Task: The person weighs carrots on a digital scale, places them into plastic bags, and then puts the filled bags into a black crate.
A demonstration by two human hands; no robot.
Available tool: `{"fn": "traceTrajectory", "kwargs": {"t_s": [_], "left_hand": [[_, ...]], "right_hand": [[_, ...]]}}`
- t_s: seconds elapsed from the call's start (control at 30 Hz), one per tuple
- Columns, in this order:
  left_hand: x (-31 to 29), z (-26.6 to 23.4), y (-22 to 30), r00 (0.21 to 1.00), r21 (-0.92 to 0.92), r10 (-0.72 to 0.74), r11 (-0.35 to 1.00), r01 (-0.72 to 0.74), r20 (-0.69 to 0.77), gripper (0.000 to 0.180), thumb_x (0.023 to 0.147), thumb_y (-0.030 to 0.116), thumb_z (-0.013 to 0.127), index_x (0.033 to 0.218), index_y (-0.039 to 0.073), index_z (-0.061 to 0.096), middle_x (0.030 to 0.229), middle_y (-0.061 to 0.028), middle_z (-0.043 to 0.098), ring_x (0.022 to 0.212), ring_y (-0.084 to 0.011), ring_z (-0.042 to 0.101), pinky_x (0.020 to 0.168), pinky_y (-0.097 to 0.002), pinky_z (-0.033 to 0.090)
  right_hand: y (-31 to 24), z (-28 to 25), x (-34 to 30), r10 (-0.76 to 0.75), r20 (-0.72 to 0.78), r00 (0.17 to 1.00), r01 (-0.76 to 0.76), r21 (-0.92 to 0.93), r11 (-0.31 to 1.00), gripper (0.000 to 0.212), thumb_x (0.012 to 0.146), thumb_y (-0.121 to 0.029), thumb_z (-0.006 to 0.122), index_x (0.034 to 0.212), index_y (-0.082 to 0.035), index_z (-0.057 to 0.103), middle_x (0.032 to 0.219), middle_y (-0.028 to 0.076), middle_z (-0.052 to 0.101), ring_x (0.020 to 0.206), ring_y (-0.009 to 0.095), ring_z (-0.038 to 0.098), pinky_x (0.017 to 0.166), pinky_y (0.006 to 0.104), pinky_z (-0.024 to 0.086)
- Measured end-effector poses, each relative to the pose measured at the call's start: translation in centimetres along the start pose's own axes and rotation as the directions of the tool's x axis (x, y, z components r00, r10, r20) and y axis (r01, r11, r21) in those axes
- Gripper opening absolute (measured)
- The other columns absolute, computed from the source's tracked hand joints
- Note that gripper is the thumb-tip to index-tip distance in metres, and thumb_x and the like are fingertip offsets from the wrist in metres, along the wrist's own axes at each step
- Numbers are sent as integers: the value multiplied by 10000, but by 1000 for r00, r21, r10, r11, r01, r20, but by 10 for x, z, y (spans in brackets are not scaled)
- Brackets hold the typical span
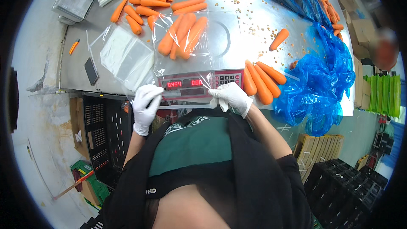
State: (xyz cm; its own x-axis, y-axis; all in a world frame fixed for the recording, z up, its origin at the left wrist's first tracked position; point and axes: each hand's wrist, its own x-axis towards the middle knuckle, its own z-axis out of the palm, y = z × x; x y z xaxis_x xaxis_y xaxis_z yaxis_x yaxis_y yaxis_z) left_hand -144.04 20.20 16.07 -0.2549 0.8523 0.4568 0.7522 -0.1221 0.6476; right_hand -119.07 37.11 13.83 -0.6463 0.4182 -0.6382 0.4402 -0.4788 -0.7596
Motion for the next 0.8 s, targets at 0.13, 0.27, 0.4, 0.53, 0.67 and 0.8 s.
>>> {"fn": "traceTrajectory", "kwargs": {"t_s": [0.13,0.27,0.4,0.53,0.67,0.8], "left_hand": [[2,45,30,988,-77,98,993,-89,116,216,697,40,747,902,87,698,888,-28,632,873,-231,583,804,-353,445],[3,79,46,951,-75,175,984,-161,255,182,719,164,744,883,118,678,844,-6,594,862,-225,566,831,-368,419],[1,99,50,925,8,233,969,-247,300,216,727,117,664,942,110,651,820,-12,561,838,-211,557,798,-366,409],[-3,93,51,863,111,288,925,-362,415,226,742,94,568,962,85,621,835,-14,550,849,-190,552,780,-358,405],[-70,48,-11,708,208,200,871,-446,677,239,735,115,563,969,88,601,904,-47,601,888,-206,572,758,-333,445],[-207,-42,-63,71,542,-556,827,151,828,224,820,172,580,977,51,685,1018,-185,676,904,-349,661,782,-419,520]], "right_hand": [[-2,6,-10,-28,46,999,27,30,999,346,890,-286,651,709,6,685,592,68,652,389,64,477,390,207,331],[11,7,-12,-32,1,999,31,84,996,356,891,-277,645,641,-23,627,489,46,557,376,86,470,388,219,332],[18,21,-13,-97,-126,987,119,178,977,330,879,-229,644,628,-16,619,474,36,537,375,83,470,391,226,342],[19,31,-15,-137,-219,966,190,243,951,317,877,-164,609,622,23,642,547,65,623,383,75,473,398,232,369],[8,16,-22,-91,-16,996,93,134,987,327,912,-205,583,763,56,712,647,104,686,383,74,478,413,216,393],[22,-4,-22,-344,-257,903,262,-304,916,344,882,-168,660,1205,-56,623,795,46,655,516,92,537,478,230,423]]}}
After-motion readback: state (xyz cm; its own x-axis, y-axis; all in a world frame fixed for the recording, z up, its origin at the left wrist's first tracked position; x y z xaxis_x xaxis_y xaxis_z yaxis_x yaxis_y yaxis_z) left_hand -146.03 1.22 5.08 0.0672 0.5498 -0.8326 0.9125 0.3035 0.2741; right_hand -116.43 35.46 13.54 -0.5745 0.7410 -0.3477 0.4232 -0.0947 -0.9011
